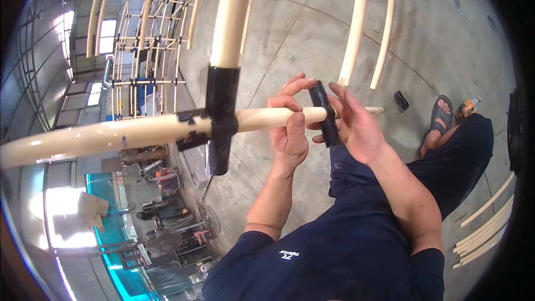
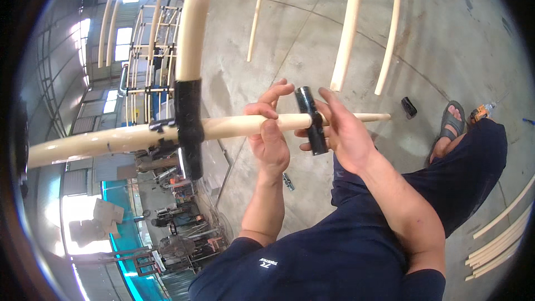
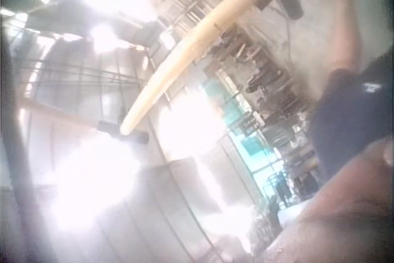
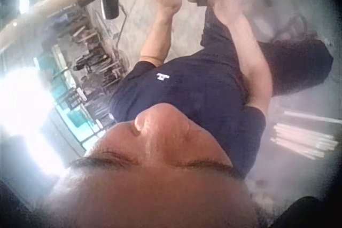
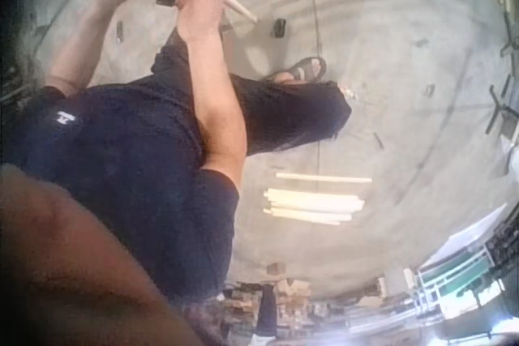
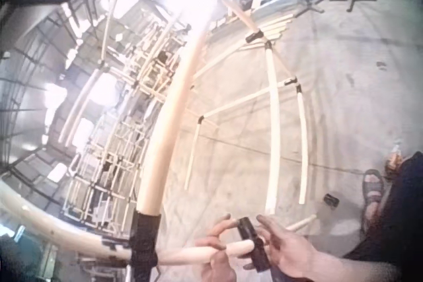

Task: The person assembles a wooden frame by fitting wooden rods into black plastic joints and securing them using a power drill.

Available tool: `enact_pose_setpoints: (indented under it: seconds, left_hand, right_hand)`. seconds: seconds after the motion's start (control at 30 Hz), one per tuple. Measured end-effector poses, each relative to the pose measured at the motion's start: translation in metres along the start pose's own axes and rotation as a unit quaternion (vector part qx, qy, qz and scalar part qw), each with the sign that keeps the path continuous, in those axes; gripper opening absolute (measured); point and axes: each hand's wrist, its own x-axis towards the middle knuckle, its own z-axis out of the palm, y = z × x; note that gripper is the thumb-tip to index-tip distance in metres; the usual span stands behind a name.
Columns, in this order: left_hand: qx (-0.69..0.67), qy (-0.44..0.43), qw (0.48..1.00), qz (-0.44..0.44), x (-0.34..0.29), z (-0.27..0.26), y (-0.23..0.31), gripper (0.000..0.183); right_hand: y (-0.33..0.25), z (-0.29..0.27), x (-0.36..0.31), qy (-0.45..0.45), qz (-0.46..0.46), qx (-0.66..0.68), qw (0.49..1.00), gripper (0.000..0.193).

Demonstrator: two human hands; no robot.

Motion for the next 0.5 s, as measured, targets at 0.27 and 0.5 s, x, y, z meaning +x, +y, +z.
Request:
enact_pose_setpoints:
  seconds: [0.27, 0.5]
  left_hand:
    - [0.073, -0.035, 0.997, -0.003, 0.008, -0.001, 0.014, 0.027]
    - [0.018, 0.055, 0.997, -0.046, -0.007, 0.001, 0.015, 0.033]
  right_hand:
    - [0.019, 0.054, -0.002, 0.000, -0.088, -0.026, 0.996, 0.048]
    - [0.018, 0.040, -0.004, -0.069, -0.048, 0.080, 0.993, 0.073]
